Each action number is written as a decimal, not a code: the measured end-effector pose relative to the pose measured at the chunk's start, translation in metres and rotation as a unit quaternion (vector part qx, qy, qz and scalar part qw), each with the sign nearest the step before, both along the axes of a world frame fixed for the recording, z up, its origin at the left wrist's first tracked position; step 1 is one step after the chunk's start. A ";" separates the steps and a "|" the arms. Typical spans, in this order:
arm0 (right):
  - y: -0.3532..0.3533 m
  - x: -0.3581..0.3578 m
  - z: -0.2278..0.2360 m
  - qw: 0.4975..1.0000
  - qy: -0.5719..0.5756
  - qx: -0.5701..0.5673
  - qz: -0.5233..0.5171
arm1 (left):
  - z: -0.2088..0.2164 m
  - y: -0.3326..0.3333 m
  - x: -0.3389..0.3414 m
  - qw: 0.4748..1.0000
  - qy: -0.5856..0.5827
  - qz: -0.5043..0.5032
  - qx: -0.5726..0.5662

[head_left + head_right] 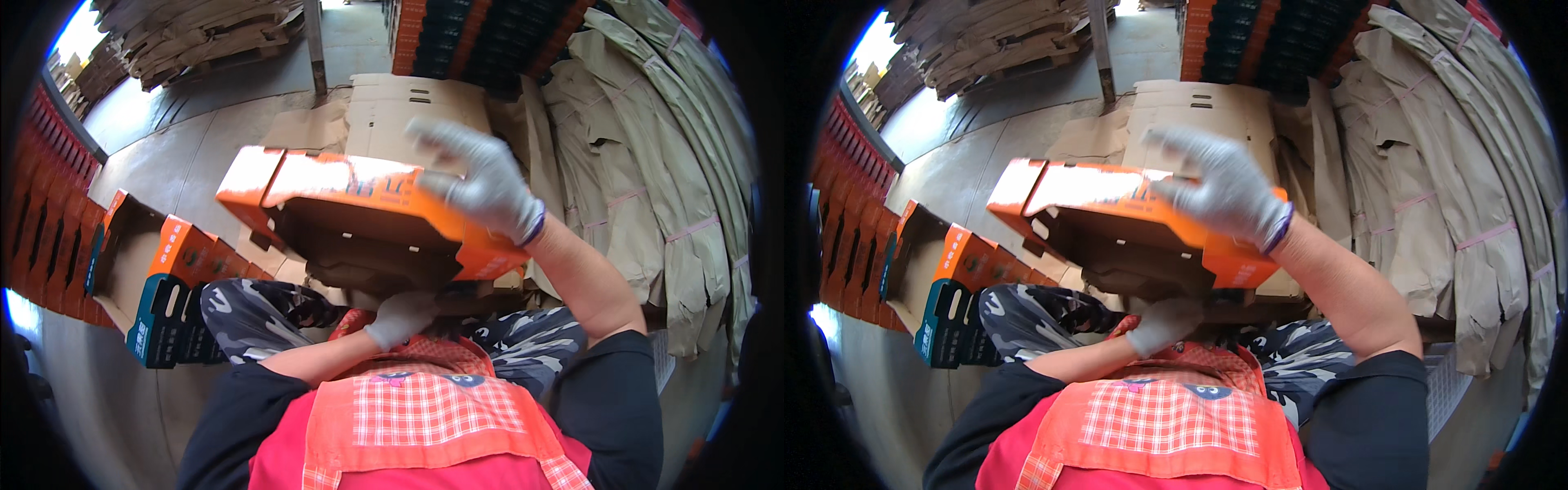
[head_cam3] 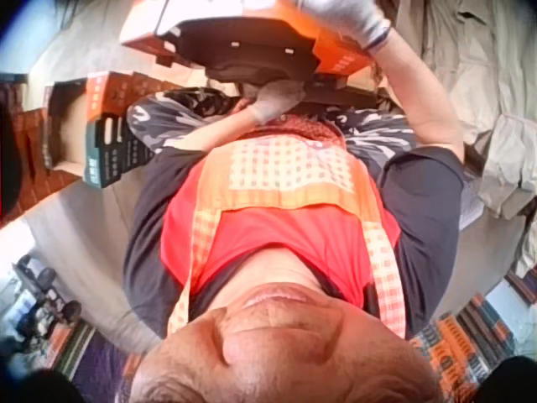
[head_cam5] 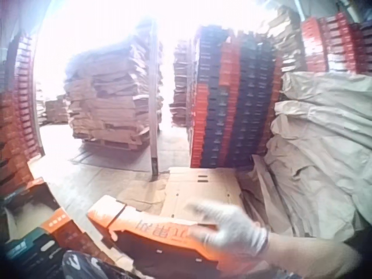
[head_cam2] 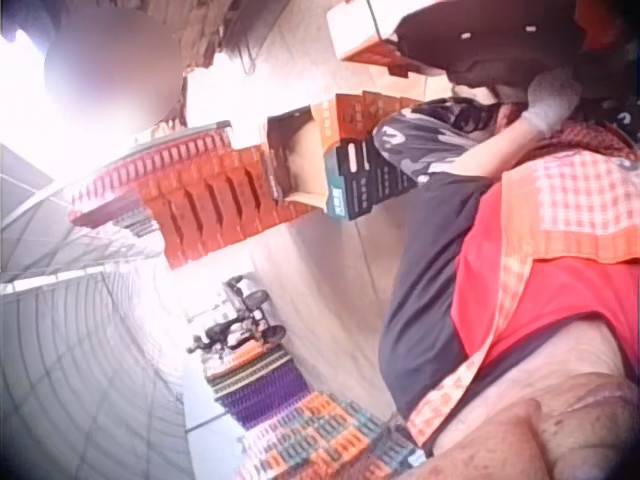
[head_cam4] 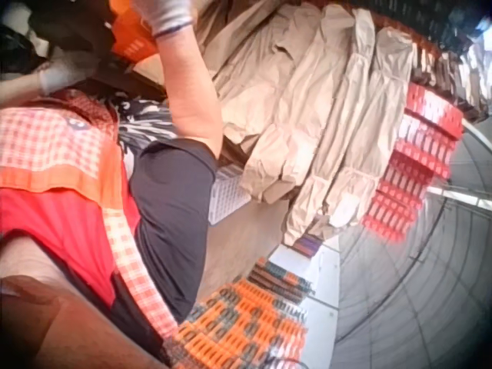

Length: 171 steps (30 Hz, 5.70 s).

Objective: The person sits on the floor in a warehouse and assembles multiple flat-packed cardboard boxes. They fold the flaps and tuck the tabs to form each box, then place the finished boxes aside.

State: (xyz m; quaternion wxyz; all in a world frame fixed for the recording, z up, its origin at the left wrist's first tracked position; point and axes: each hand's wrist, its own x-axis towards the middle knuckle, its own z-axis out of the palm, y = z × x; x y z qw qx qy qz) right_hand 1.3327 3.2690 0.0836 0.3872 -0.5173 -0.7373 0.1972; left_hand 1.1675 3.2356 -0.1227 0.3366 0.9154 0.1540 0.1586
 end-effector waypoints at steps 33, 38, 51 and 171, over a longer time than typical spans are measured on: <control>0.027 0.038 -0.004 0.949 0.079 -0.205 -0.225 | 0.169 0.063 0.005 0.958 -0.041 0.127 0.252; 0.010 0.005 0.023 0.988 0.023 -0.134 -0.071 | 0.160 0.085 -0.016 0.927 -0.336 0.145 -0.082; 0.000 0.139 -0.023 0.821 0.469 -0.326 -0.018 | 0.112 0.020 -0.141 0.969 -0.053 0.129 0.202; 0.013 0.114 -0.267 0.919 0.043 -0.132 -0.368 | -0.080 0.166 0.048 0.921 -0.085 0.346 -0.156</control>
